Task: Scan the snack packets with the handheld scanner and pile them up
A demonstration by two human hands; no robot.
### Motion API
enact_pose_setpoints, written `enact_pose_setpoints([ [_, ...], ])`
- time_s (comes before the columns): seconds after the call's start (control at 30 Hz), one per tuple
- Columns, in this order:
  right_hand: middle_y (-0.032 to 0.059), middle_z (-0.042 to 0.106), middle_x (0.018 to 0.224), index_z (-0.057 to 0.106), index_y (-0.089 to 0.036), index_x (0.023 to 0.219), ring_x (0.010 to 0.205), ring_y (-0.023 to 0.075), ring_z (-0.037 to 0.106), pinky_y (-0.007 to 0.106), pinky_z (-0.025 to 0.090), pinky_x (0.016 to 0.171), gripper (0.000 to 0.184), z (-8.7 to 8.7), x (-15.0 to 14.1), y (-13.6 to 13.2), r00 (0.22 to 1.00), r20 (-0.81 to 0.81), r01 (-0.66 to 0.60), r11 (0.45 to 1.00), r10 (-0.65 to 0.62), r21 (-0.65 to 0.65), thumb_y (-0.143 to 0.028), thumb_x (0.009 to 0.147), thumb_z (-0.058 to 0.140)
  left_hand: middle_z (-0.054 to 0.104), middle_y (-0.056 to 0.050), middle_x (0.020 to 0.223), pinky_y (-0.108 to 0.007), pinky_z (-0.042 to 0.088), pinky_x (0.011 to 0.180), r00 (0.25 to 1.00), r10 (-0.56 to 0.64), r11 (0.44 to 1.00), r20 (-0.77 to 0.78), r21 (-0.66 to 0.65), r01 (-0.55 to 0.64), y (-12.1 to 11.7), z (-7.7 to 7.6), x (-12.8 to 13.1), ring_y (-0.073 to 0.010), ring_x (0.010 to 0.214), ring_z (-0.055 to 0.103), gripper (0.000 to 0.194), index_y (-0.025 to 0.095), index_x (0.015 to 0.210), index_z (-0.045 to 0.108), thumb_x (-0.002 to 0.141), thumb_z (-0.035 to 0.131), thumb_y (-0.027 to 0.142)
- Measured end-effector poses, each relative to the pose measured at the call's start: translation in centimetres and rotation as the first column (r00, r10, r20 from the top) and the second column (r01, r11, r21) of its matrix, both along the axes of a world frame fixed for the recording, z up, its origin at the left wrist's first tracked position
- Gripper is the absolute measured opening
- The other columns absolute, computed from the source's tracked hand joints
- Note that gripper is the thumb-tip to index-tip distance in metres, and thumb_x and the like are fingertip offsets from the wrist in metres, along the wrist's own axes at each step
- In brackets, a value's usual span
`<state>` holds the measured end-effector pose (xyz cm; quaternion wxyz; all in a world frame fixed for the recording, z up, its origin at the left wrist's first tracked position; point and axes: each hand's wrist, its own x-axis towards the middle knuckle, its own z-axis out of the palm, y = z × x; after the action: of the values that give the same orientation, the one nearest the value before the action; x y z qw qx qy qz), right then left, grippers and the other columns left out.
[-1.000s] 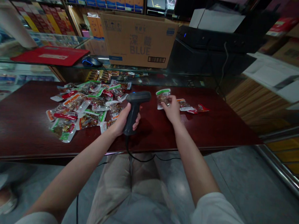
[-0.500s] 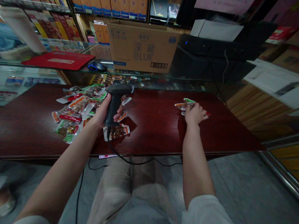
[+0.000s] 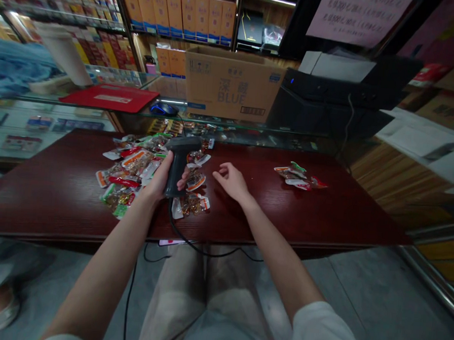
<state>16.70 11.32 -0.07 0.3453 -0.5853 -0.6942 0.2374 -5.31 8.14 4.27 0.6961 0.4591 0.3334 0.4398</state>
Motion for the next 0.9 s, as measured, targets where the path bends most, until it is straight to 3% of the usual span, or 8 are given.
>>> enact_pose_setpoints([
  [0.17, 0.0066, 0.073, 0.103, 0.058, -0.023, 0.108, 0.098, 0.0241, 0.069, 0.038, 0.049, 0.086, 0.041, -0.3, -5.0, 1.5, 0.995, -0.007, -0.097, 0.987, 0.097, -0.128, -0.046, 0.077, 0.071, 0.044, 0.002, 0.041, -0.019, 0.034, 0.034, 0.998, 0.037, 0.999, 0.044, 0.012, -0.038, 0.0, 0.0, -0.2, -0.0080, 0.033, 0.040, 0.064, 0.017, 0.062, 0.049, 0.083, 0.040, 0.077],
  [0.33, 0.0050, 0.074, 0.097, 0.059, -0.023, 0.106, 0.098, 0.0272, 0.068, 0.044, 0.047, 0.090, 0.043, -0.9, -5.7, 2.6, 0.997, -0.008, -0.080, 0.989, 0.079, -0.124, -0.037, 0.070, 0.078, 0.046, 0.002, 0.043, -0.019, 0.035, 0.033, 0.998, 0.034, 0.999, 0.055, -0.015, -0.033, 0.1, -0.2, -0.1, -0.0074, 0.032, 0.041, 0.064, 0.017, 0.063, 0.048, 0.083, 0.041, 0.077],
  [0.47, 0.0025, 0.070, 0.084, 0.061, -0.020, 0.096, 0.084, 0.0228, 0.066, 0.040, 0.048, 0.084, 0.033, -1.7, -5.2, 3.3, 0.989, -0.115, -0.101, 0.991, 0.091, -0.085, -0.029, 0.068, 0.076, 0.045, 0.002, 0.042, -0.019, 0.034, 0.032, 0.995, 0.018, 1.000, 0.095, -0.016, -0.016, 0.1, 0.0, 0.1, -0.0078, 0.033, 0.041, 0.064, 0.017, 0.062, 0.049, 0.083, 0.041, 0.077],
  [0.63, -0.0006, 0.064, 0.083, 0.054, -0.021, 0.086, 0.080, 0.0165, 0.062, 0.034, 0.050, 0.082, 0.025, -1.9, -1.9, 4.7, 0.927, -0.374, -0.024, 0.998, 0.001, -0.058, -0.025, 0.067, 0.069, 0.050, 0.002, 0.049, -0.019, 0.034, 0.032, 0.985, 0.047, 0.999, 0.166, -0.015, -0.045, 0.4, -0.1, 0.5, -0.0064, 0.033, 0.040, 0.058, 0.016, 0.070, 0.053, 0.086, 0.044, 0.071],
  [0.73, -0.0003, 0.064, 0.090, 0.050, -0.022, 0.089, 0.085, 0.0165, 0.062, 0.035, 0.051, 0.086, 0.034, -1.3, 2.0, 5.5, 0.828, -0.559, 0.033, 0.999, -0.027, 0.000, -0.030, 0.064, 0.070, 0.051, 0.002, 0.050, -0.019, 0.037, 0.033, 0.993, -0.004, 1.000, 0.121, 0.003, 0.003, 0.9, 0.1, 1.2, -0.0067, 0.034, 0.042, 0.056, 0.016, 0.071, 0.053, 0.086, 0.047, 0.070],
  [0.9, -0.0008, 0.066, 0.092, 0.045, -0.023, 0.094, 0.087, 0.0171, 0.064, 0.036, 0.051, 0.085, 0.045, -0.5, 9.2, 6.0, 0.722, -0.690, 0.129, 0.990, -0.053, 0.059, -0.036, 0.061, 0.072, 0.056, 0.001, 0.055, -0.020, 0.038, 0.033, 0.993, -0.115, 0.993, 0.038, 0.040, 0.113, 1.9, 1.2, 4.4, -0.0081, 0.034, 0.045, 0.053, 0.015, 0.087, 0.055, 0.084, 0.051, 0.068],
])
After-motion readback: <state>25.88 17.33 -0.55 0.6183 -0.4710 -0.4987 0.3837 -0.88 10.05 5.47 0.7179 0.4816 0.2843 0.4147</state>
